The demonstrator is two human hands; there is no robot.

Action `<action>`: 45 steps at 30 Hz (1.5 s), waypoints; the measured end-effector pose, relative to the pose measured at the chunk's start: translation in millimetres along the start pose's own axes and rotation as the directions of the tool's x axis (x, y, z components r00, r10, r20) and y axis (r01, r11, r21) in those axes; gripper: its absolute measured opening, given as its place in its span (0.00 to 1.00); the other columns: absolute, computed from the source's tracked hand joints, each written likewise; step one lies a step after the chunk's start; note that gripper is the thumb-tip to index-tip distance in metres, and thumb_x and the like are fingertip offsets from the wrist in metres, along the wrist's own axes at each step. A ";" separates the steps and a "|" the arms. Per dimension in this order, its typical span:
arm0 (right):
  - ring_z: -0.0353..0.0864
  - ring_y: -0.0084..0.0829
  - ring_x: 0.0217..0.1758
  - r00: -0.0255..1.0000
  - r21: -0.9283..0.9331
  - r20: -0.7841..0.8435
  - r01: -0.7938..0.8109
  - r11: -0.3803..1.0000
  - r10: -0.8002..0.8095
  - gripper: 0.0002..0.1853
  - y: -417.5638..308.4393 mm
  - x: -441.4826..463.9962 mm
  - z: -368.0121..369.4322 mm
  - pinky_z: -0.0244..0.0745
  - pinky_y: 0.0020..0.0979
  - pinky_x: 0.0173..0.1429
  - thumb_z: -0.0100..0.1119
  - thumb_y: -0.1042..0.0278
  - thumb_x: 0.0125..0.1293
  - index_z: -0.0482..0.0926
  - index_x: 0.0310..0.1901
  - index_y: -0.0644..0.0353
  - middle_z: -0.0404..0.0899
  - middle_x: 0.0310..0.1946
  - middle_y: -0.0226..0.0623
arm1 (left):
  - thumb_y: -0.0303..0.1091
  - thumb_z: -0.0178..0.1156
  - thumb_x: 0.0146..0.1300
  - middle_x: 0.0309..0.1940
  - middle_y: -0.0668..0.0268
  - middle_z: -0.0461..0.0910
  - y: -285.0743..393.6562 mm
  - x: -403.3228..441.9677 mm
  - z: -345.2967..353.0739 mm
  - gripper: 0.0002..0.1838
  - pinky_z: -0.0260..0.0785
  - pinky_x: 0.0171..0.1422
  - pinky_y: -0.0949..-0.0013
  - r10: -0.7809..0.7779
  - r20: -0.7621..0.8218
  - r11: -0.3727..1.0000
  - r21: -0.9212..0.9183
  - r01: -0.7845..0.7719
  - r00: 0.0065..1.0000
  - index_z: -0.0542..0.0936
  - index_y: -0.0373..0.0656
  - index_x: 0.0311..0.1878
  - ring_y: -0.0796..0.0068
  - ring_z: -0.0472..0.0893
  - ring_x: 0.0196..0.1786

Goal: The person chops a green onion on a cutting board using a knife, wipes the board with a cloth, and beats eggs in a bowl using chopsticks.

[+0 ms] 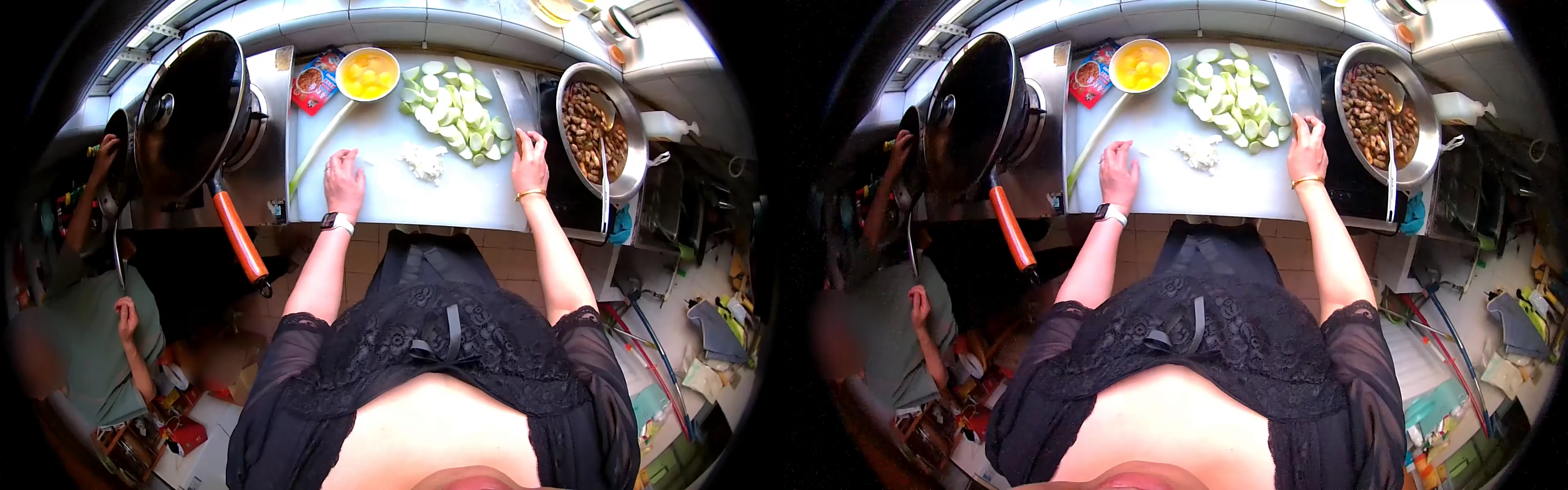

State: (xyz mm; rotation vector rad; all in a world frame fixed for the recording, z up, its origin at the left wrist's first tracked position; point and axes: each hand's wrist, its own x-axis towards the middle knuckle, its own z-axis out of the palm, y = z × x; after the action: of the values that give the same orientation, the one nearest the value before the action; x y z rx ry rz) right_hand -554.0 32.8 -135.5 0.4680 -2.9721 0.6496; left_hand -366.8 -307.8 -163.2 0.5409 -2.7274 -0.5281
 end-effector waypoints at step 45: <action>0.83 0.39 0.43 0.923 0.347 0.106 -0.382 0.856 0.369 0.10 244.6 -311.6 -176.7 0.79 0.39 0.47 0.58 0.63 0.66 0.78 0.47 0.52 0.80 0.42 0.36 | 0.23 0.55 0.62 0.58 0.52 0.71 171.8 -136.9 8.7 0.19 0.65 0.66 0.55 0.163 0.118 0.944 -0.309 -0.119 0.980 0.72 0.34 0.57 0.52 0.72 0.62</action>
State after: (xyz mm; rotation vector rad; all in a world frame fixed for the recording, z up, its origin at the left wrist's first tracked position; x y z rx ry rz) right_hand -333.0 405.2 -111.2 -0.1048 -3.0006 1.2515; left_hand -301.4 -100.3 -131.5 0.2350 -2.7150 -0.9556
